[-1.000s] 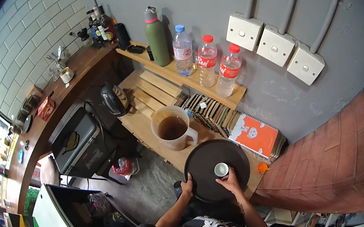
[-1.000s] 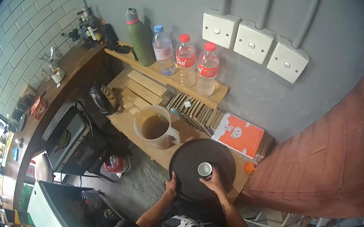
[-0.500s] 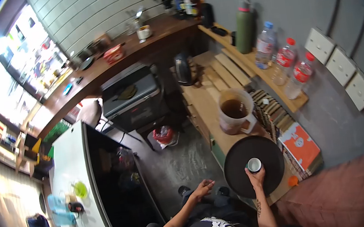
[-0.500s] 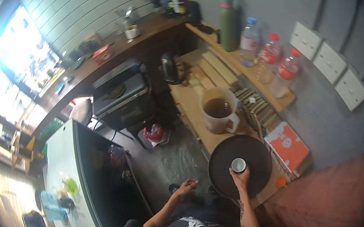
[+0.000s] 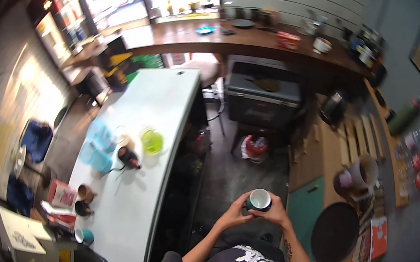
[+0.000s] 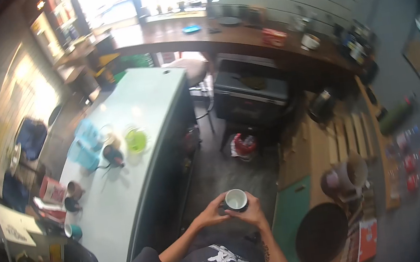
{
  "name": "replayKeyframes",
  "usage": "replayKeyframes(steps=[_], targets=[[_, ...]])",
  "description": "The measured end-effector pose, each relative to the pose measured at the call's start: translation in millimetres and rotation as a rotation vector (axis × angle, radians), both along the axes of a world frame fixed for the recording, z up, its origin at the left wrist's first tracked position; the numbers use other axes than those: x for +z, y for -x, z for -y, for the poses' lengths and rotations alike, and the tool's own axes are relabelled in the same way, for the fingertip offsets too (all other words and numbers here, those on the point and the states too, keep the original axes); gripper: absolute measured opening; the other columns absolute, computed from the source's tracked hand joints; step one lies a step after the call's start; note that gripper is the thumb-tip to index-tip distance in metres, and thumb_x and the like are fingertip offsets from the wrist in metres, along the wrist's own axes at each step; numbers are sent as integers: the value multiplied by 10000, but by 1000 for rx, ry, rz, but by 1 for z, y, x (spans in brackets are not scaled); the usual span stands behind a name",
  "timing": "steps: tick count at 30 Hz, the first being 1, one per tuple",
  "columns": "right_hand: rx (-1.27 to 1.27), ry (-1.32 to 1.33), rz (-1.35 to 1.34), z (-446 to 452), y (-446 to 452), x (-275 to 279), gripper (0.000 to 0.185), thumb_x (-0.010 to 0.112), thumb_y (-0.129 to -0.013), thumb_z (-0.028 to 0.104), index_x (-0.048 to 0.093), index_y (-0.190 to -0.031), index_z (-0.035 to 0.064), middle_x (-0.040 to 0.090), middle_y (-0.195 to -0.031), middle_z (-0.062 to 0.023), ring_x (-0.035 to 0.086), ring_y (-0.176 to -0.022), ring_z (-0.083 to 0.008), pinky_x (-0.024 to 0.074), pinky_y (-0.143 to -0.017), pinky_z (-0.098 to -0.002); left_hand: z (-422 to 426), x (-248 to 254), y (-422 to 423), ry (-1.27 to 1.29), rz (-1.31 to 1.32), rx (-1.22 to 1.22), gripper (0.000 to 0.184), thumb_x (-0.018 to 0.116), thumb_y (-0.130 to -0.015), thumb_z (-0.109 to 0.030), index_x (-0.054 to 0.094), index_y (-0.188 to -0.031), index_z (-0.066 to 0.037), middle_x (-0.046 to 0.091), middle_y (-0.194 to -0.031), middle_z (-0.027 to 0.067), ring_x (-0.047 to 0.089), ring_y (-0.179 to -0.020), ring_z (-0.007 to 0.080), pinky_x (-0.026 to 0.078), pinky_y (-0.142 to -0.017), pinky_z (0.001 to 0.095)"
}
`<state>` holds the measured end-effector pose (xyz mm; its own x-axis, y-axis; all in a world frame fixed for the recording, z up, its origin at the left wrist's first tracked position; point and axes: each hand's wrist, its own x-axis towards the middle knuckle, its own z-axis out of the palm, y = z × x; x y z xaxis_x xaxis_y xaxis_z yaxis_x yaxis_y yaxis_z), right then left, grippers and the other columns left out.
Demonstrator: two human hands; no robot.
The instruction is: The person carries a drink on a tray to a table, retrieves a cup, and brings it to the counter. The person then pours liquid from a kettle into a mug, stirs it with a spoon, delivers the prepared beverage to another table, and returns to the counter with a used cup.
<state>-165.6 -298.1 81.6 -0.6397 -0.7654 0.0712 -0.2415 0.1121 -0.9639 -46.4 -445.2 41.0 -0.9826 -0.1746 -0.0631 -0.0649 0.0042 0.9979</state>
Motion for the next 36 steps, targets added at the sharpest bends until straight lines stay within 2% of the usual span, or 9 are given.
replayKeyframes(steps=[7,14,18,20,22,23,28,31,36], targets=[[478,3,14,175,-80,32,555,929,-643,252,672,-1067,4,690,-989,-104,681,-924,-194,537,-820,-344,121,60,-121,149,-153,419,799,819,-640,-52,497,-1371,-30,563,-1348,131,559,-1250,253,443,-1071,389],[962,33,-73,283,-155,20,613,932,-644,214,615,-1121,-6,668,-996,-88,639,-936,-172,519,-841,-330,145,40,-218,315,-35,974,779,774,-593,35,517,-1325,-38,592,-1304,141,560,-1251,298,443,-1073,391],[1181,71,-177,319,-188,2,656,910,-679,226,584,-1202,1,639,-1112,-133,652,-978,-245,517,-863,-349,139,32,-250,330,17,1236,778,803,-600,30,517,-1319,-48,596,-1296,136,574,-1233,302,461,-1050,393],[1288,129,-253,336,-200,6,642,881,-721,204,561,-1240,2,605,-1169,-147,676,-897,-236,536,-808,-336,134,28,-263,304,7,1411,754,841,-626,0,520,-1306,-44,602,-1283,132,594,-1205,285,480,-1023,393],[1422,-104,-18,348,-210,12,665,854,-743,208,530,-1280,-13,567,-1204,-194,694,-784,-233,540,-784,-355,127,23,-272,326,44,1546,731,877,-669,-74,507,-1298,-31,616,-1237,137,612,-1166,265,493,-990,392],[1451,-70,-33,354,-215,14,608,826,-791,187,533,-1282,-18,560,-1205,-188,681,-681,-164,543,-733,-326,126,15,-275,333,60,1671,728,882,-680,-94,498,-1295,-27,620,-1215,138,616,-1150,259,495,-980,390],[1566,-56,-71,390,-225,4,527,785,-834,170,551,-1263,-27,590,-1160,-176,685,-689,-172,543,-702,-321,123,-13,-310,452,195,2090,758,908,-678,-170,479,-1283,-15,581,-1202,150,590,-1129,265,483,-970,397],[1564,-19,-101,407,-227,-19,401,727,-882,121,559,-1217,-21,640,-1009,-85,654,-641,-123,513,-580,-269,130,-19,-336,572,270,2209,711,906,-676,-176,494,-1234,-19,576,-1149,129,583,-1081,246,480,-932,384],[1529,-84,-24,411,-239,-34,323,666,-914,70,563,-1203,-30,636,-960,-67,663,-669,-116,512,-597,-253,146,-16,-381,626,240,2323,669,903,-683,-204,503,-1190,-28,586,-1088,103,597,-1006,229,487,-884,372]])
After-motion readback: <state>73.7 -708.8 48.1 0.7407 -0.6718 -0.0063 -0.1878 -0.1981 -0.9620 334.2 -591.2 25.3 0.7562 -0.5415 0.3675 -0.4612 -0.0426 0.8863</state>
